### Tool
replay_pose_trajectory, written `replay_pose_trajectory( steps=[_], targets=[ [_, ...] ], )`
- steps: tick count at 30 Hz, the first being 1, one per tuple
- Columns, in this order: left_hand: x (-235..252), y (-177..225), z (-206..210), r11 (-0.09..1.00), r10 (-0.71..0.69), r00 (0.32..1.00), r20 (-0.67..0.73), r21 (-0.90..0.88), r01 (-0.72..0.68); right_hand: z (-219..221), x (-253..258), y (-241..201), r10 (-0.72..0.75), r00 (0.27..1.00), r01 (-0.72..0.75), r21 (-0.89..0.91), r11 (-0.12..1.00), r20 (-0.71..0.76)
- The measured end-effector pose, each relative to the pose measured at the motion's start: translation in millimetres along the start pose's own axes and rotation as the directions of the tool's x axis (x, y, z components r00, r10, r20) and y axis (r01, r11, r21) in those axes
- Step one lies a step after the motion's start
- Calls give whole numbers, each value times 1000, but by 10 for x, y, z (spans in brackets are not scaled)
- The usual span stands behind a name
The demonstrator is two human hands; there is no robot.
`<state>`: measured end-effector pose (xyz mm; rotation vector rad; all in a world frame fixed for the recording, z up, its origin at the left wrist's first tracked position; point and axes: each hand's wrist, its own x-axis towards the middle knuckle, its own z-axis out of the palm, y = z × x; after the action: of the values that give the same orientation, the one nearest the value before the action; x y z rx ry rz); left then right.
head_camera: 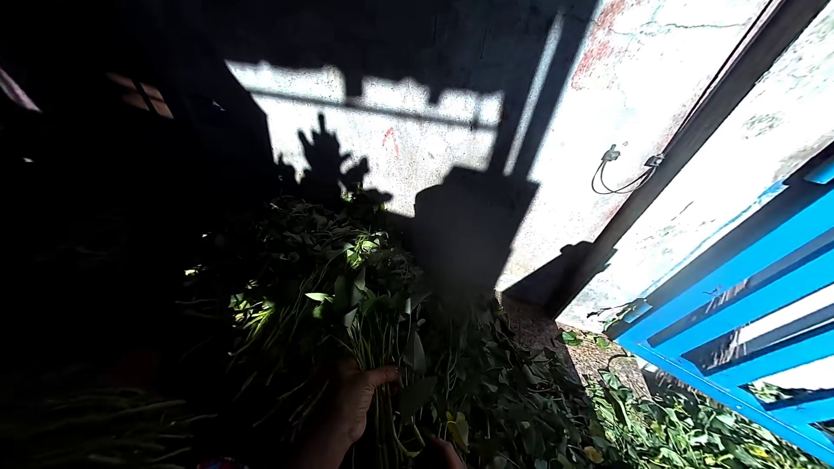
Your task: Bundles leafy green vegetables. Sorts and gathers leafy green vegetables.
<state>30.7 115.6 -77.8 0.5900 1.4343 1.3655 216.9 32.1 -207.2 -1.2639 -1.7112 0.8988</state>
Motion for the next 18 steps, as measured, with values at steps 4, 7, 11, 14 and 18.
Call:
replay_pose_trajectory(
  steps=[4, 7, 11, 14, 18],
  targets=[
    [-16, -29, 8, 998, 64, 994, 87, -22, -62, -125, 187, -15, 38, 998, -32, -154, 988, 41],
    [-11, -20, 3, 986, 162, 971, 176, -75, -151, -180, 275, -31, -44, 999, 48, -208, 977, 27],
    [-65, -12, 9, 962, 272, 933, 236, -49, -268, -184, 253, -4, -102, 995, 97, -211, 973, -14],
    [-163, -4, 50, 953, 296, 912, 286, -25, -301, -159, 227, 44, -93, 995, 85, -188, 978, -30],
    [-220, -10, 89, 948, 300, 887, 351, -10, -317, -148, 259, 1, -65, 997, 61, -77, 995, -44]
  ],
)
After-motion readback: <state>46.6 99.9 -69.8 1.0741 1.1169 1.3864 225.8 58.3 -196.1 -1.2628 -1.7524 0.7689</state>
